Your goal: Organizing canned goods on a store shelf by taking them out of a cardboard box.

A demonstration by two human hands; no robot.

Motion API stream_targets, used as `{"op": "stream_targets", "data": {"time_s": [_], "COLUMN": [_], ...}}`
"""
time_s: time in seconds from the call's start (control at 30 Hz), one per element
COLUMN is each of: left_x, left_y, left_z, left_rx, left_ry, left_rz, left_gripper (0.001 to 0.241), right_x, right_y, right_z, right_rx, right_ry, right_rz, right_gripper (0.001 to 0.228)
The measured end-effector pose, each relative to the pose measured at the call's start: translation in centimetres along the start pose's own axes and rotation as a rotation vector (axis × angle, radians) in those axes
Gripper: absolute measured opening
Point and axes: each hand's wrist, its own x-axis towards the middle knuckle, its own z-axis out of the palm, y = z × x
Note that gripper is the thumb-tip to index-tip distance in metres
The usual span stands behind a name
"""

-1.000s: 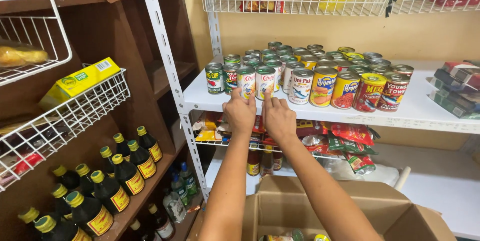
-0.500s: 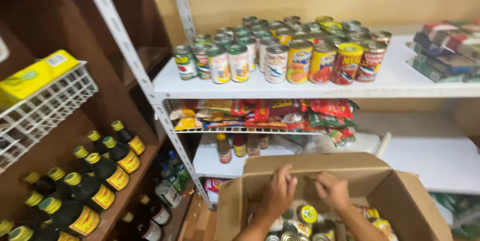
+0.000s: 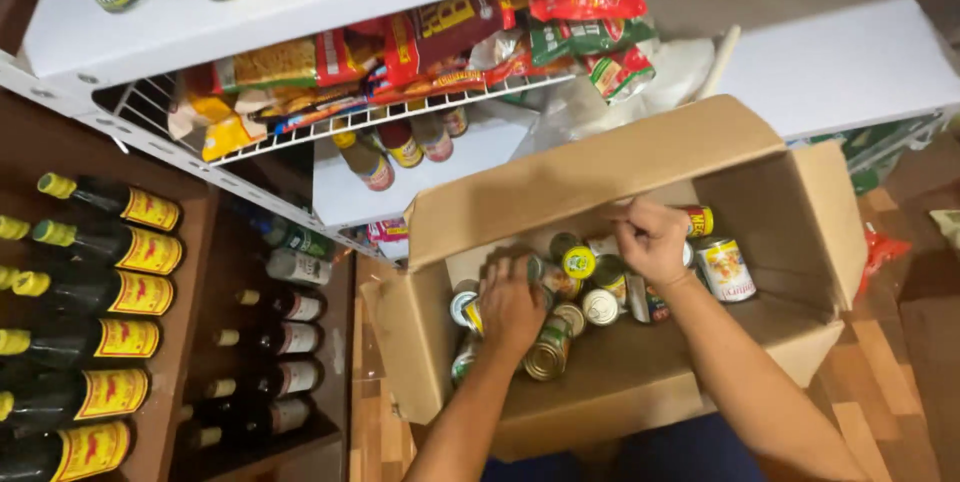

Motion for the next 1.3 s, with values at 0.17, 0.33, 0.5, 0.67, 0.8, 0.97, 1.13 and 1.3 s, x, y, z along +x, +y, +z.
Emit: {"op": "stream_targets", "data": {"time_s": [0.17, 0.33, 0.5, 0.67, 0.8, 0.97, 1.13, 1.3], "left_x": [-4.0, -5.0, -3.5, -4.8, -3.9, -2.3, -2.5, -4.2], "left_y": [1.0, 0.2, 2.1, -0.8, -1.5, -5.3, -4.8, -6.8], "left_z": [0.7, 2.0, -1.6, 2.6, 2.7, 5.0, 1.6, 5.5], "left_rx": [0.091, 0.203, 0.061, 0.046, -0.038, -0.336, -0.54, -0.973], "left_ry": [0.018, 0.135, 0.027, -0.01, -0.109, 0.094, 0.222, 0.139], "left_rz": [-0.02, 0.057, -0.072, -0.208, -0.349, -0.186, -0.243, -0.449], "left_gripper": [0.055, 0.06, 0.07, 0.074, 0.059, 0.055, 0.08, 0.051], "right_x": [-3.5, -6.6, -6.0, -7.6, -7.7, -6.4, -6.9, -8.7], "right_y": [1.6, 5.1, 2.3, -1.8, -3.4, -5.8, -4.8, -4.0], "right_z": [0.3, 1.0, 1.8, 2.9, 3.7, 5.4, 7.9, 7.6], "right_rx": [-0.034, -0.074, -0.322, -0.265, -0.309, -0.348, -0.398, -0.371], "right_ry": [-0.11, -0.139, -0.234, -0.35, -0.497, -0.526, -0.52, -0.601], "right_rz": [-0.233, -0.058, -0.073, -0.264, -0.302, -0.257, -0.293, -0.251], "right_gripper": [0.014, 0.022, 0.007, 0.018, 0.063, 0.072, 0.08, 0.067]}}
